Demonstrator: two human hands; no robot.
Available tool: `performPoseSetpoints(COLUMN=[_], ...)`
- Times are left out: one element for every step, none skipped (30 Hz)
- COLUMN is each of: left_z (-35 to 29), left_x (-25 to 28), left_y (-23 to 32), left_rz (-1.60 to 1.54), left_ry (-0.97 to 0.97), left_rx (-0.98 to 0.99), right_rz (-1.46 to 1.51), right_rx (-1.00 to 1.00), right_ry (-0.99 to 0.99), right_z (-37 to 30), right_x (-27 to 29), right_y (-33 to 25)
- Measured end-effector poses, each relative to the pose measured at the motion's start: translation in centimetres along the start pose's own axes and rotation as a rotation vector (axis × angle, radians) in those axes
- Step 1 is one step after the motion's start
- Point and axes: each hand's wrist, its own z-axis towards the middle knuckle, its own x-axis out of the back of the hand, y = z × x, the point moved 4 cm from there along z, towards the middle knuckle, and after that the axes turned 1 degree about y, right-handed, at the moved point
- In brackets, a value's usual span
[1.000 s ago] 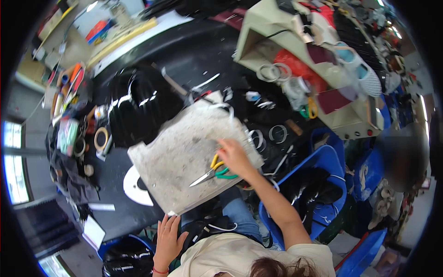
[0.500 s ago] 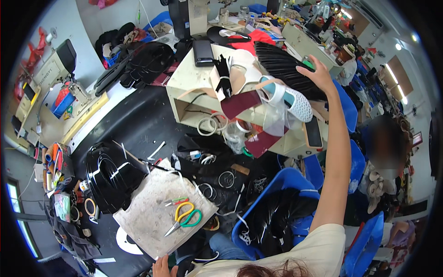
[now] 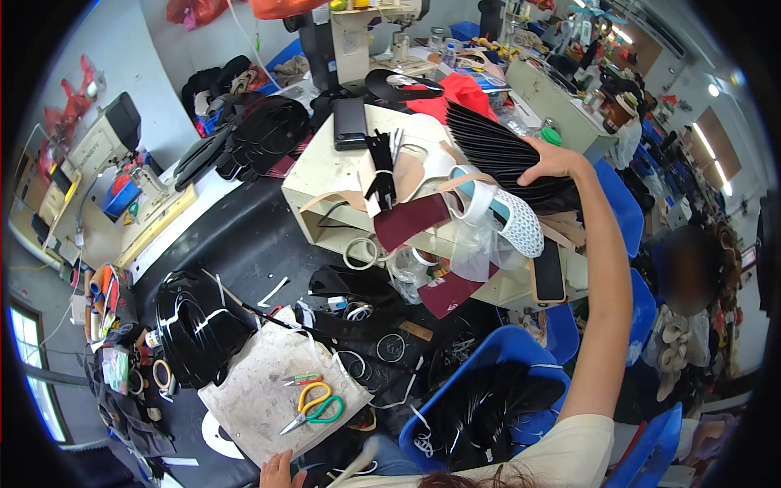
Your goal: The recorder is assembling and stacking black shoe upper components at a manufacturing workstation.
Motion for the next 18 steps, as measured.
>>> performPoseSetpoints(left_z=[0.2,0.5,0.9,1.0,1.1,1.2,1.2,1.2,1.1,1.2,1.1,1.0,0.8,0.7,0.7,0.9,1.1,1.1], left_x=[0.0,0.1,0.3,0.6,0.8,1.2,1.3,1.6,1.9,2.2,2.4,2.5,2.5,2.5,2.6,2.5,2.4,2.5], left_y=[0.3,0.7,1.2,1.6,1.8,2.1,2.4,2.5,2.6,2.6,2.4,2.1,1.9,1.8,1.8,1.7,1.6,1.7], left_rz=[-0.003,-0.003,-0.04,-0.077,-0.077,-0.078,-0.085,-0.089,-0.083,-0.077,-0.085,-0.074,-0.065,-0.074,-0.065,-0.06,-0.096,-0.102], left_ry=[-0.036,-0.043,-0.064,-0.08,-0.076,-0.057,-0.042,-0.029,-0.01,0.009,0.019,0.022,0.018,0.025,0.043,0.06,0.058,0.065], left_rx=[0.027,0.021,0.022,0.032,0.044,0.031,0.004,0.019,0.006,-0.011,0.003,0.018,0.027,0.036,0.019,-0.008,-0.009,0.003], right_rz=[-0.061,-0.122,-0.208,-0.206,-0.366,-0.526,-0.499,-0.452,-0.387,-0.326,-0.331,-0.453,-0.575,-0.583,-0.624,-0.671,-0.596,-0.599], right_rx=[0.065,0.132,0.1,0.104,0.061,0.02,0.038,0.052,0.088,0.121,0.139,0.112,0.075,0.087,0.157,0.217,0.266,0.281], right_ry=[-0.069,-0.139,-0.161,-0.163,-0.099,-0.031,-0.036,-0.035,-0.051,-0.067,-0.067,-0.033,0.0,0.001,0.092,0.185,0.212,0.213], right_z=[-1.0,-1.6,-1.1,-1.5,-2.5,-3.0,-3.6,-3.8,-4.0,-4.2,-4.5,-4.7,-5.5,-5.4,-5.1,-5.1,-4.7,-4.4], right_x=[0.4,0.5,-0.2,-0.6,-1.0,-1.3,-1.0,-1.0,-1.2,-1.4,-1.7,-1.7,-1.7,-2.2,-2.7,-2.5,-2.5,-2.6], right_y=[-0.8,-1.4,-1.0,-1.8,-2.9,-3.7,-2.9,-2.7,-2.1,-1.8,-2.6,-3.2,-3.5,-3.3,-2.6,-1.9,-1.9,-2.0])
